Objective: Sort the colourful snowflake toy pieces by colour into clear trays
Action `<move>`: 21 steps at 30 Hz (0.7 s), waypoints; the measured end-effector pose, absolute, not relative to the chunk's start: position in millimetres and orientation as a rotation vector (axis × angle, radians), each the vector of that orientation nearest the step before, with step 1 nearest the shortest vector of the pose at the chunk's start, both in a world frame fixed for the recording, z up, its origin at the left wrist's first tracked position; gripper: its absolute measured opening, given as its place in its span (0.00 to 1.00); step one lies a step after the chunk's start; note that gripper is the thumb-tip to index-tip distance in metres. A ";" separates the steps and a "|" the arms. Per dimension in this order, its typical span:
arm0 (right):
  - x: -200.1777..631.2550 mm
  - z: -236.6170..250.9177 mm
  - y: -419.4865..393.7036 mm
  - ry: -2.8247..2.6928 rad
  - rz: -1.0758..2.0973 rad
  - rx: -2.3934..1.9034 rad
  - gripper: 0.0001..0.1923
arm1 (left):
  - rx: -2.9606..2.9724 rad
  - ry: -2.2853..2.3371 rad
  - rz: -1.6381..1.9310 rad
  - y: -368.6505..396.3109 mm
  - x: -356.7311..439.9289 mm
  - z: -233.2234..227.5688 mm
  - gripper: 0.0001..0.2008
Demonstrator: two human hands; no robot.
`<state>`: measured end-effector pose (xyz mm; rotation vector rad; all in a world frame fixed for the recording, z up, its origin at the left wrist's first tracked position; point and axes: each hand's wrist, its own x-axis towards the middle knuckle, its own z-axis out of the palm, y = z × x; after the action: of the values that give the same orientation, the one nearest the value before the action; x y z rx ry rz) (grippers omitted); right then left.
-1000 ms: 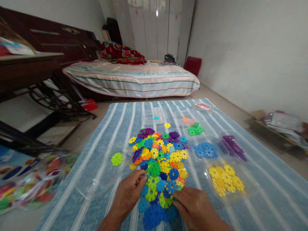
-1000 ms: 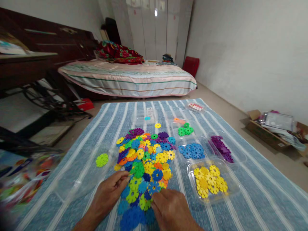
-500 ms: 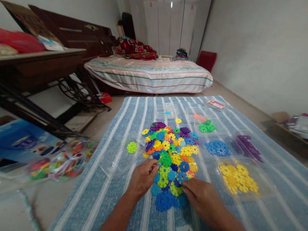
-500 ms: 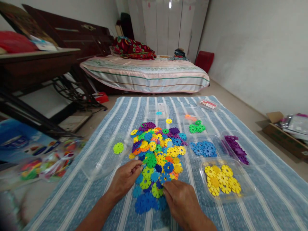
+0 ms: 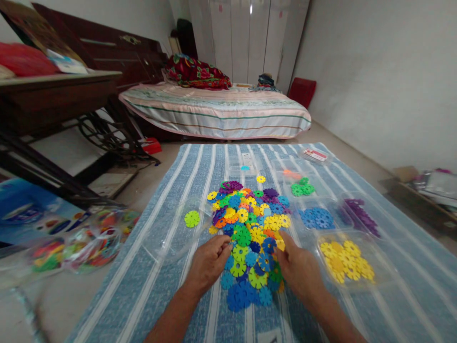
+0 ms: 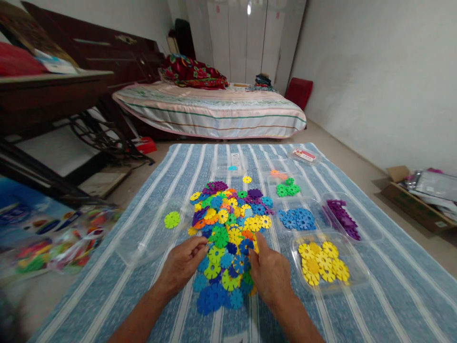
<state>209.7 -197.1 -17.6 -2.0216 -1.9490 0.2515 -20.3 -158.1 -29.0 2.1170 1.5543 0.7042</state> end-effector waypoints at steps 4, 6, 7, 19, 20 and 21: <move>207.0 -15.3 -186.5 -1.983 0.278 -2.131 0.14 | 2.121 1.552 0.714 -157.7 -20.6 -30.0 0.09; 207.9 -16.1 -189.1 -1.970 0.341 -2.077 0.11 | 2.125 1.552 0.728 -157.9 -20.6 -30.5 0.09; 208.9 -16.2 -192.0 -1.958 0.379 -2.033 0.10 | 2.126 1.554 0.732 -157.9 -20.6 -30.8 0.09; 258.4 29.7 -188.7 -1.641 -0.403 -1.932 0.16 | 2.121 1.556 0.735 -157.8 -19.3 -30.2 0.08; 261.3 32.5 -187.2 -1.598 -0.455 -1.977 0.16 | 2.120 1.554 0.738 -157.8 -19.2 -29.9 0.08; 262.0 33.4 -187.4 -1.597 -0.451 -1.990 0.16 | 2.118 1.551 0.742 -157.8 -19.1 -29.8 0.08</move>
<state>262.0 -187.4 33.4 -1.9901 -1.5971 -0.4514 -19.1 -157.8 -29.8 2.1176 1.5513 0.7420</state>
